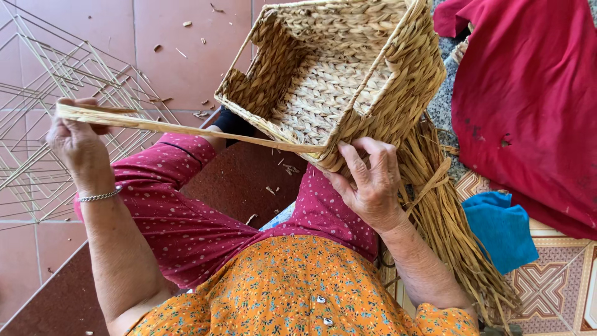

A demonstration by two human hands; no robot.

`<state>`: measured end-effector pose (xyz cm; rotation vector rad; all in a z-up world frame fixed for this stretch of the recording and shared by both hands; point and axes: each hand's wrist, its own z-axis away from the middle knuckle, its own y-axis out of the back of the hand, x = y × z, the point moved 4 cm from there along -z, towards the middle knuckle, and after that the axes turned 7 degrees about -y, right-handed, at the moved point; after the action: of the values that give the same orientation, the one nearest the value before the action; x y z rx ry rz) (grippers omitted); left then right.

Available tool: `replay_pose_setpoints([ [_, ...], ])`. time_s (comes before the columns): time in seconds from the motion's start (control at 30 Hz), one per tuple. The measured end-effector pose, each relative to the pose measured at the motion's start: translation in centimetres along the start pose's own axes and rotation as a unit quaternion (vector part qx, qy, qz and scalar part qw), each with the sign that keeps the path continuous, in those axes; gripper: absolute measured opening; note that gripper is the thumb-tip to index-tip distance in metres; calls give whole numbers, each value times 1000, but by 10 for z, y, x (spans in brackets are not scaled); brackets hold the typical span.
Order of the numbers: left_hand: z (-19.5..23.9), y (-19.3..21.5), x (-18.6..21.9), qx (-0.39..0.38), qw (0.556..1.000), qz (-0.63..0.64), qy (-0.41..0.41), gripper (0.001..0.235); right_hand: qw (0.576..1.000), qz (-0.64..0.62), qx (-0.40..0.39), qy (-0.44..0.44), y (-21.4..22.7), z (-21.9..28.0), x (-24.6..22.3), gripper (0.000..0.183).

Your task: The person weaves a rectangular basket using dried palm leaves, threading and tucking strands along the rim. They use shears to trim excess material and continue weaving the basket's edge.

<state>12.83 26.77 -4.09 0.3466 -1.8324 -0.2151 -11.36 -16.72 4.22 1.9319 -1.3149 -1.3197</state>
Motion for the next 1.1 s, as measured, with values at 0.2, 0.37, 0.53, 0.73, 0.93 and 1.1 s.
replay_pose_setpoints([
  [0.2,30,-39,19,15,890,379,252,43,999,-30,9,-18,2,9,-5,62],
  [0.37,54,-98,61,-48,851,426,302,38,999,-30,0,10,0,6,-13,56],
  [0.53,84,-153,105,-171,825,446,301,18,1000,-16,2,21,3,-1,-12,56],
  [0.73,105,-200,146,-279,828,440,207,21,999,-10,-25,22,5,-8,-13,57],
  [0.93,100,-223,157,-267,858,420,125,23,995,-96,-17,-26,2,-8,-6,54],
  [1.1,104,-228,150,-277,862,386,175,16,998,-64,1,14,0,1,-6,46],
])
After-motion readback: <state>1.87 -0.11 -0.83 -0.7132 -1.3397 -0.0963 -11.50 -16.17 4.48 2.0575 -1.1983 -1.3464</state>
